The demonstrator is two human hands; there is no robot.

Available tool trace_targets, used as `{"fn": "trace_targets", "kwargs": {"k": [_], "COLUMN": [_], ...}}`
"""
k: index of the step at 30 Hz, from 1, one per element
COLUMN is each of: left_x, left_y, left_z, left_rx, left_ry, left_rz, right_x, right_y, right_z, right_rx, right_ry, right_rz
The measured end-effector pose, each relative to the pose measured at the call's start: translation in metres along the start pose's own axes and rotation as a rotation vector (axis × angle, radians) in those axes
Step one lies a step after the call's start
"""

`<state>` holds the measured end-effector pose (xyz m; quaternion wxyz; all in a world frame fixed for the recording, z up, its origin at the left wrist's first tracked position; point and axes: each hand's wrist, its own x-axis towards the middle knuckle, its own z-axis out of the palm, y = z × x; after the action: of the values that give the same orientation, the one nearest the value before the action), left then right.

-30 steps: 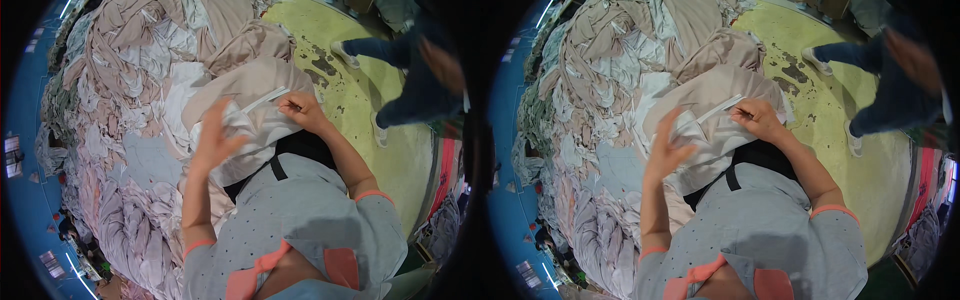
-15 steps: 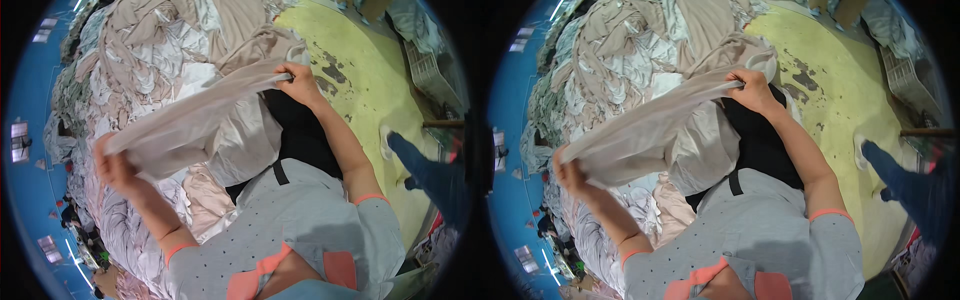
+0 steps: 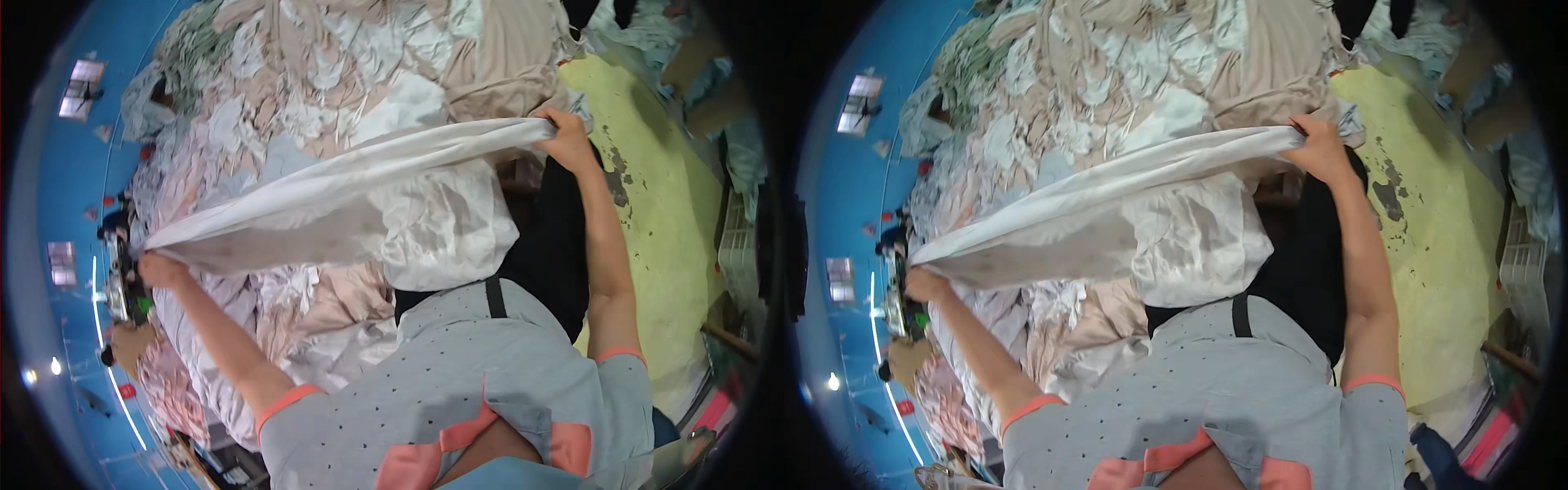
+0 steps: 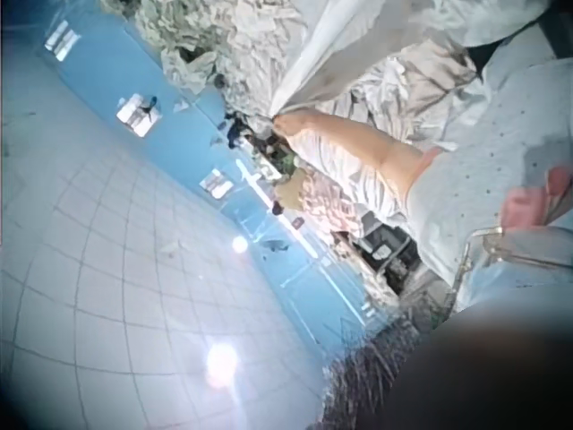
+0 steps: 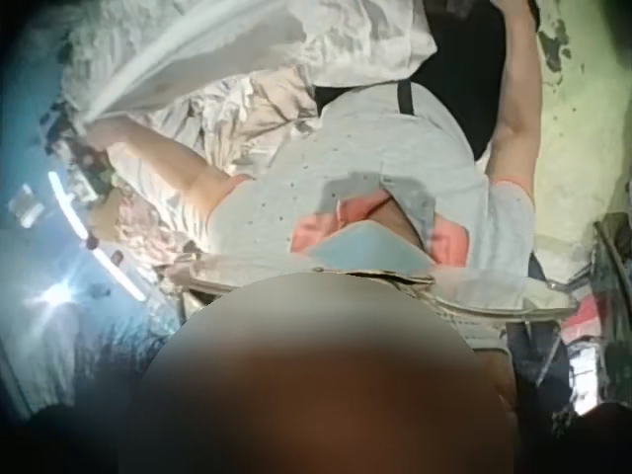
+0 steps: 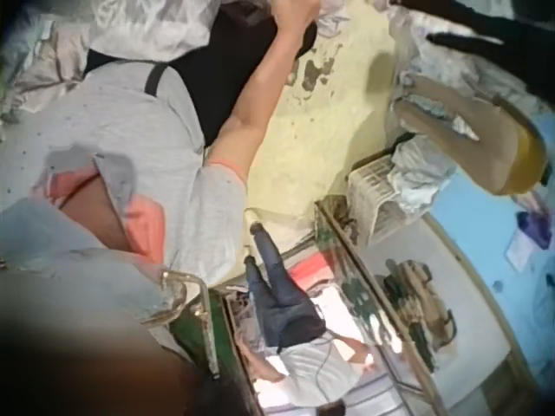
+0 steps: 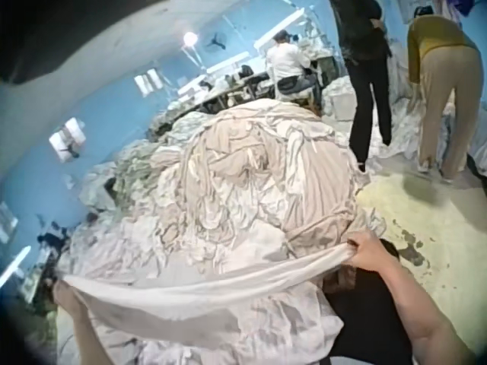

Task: The recorder uses a small hand tool to trim loose threads or inspect the seams of white fabric pieces in a factory setting.

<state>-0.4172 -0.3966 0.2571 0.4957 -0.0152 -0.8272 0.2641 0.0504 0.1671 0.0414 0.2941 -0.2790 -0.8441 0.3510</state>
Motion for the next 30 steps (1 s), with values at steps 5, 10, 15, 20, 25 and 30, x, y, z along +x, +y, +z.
{"fn": "trace_targets", "kwargs": {"k": [5, 10, 15, 20, 25, 30], "left_x": [-0.159, -0.253, -0.232, -0.213, -0.208, -0.223], "left_y": [0.012, 0.098, 0.194, 0.246, 0.261, 0.244], "left_z": [0.099, 0.038, -0.138, -0.222, -0.249, -0.258], "left_rx": [-0.181, -1.08, -1.93, -1.962, -1.751, -1.858], "left_ry": [-0.204, -1.367, -1.143, -0.802, -0.73, -0.763], "left_rz": [0.434, -0.094, 0.025, 0.465, 0.803, 0.679], "right_x": [-0.027, -0.046, -0.05, -0.05, -0.064, -0.064], "right_y": [-0.005, 0.009, 0.003, -0.015, -0.038, -0.032], "right_z": [-0.025, -0.032, -0.035, -0.035, -0.038, -0.027], "right_rx": [0.137, 0.11, 0.063, 0.172, 0.087, 0.021], "right_ry": [-0.299, -0.36, -0.274, -0.216, 0.1, 0.301], "right_rz": [0.039, 0.193, 0.018, 0.041, -0.143, -0.227]}}
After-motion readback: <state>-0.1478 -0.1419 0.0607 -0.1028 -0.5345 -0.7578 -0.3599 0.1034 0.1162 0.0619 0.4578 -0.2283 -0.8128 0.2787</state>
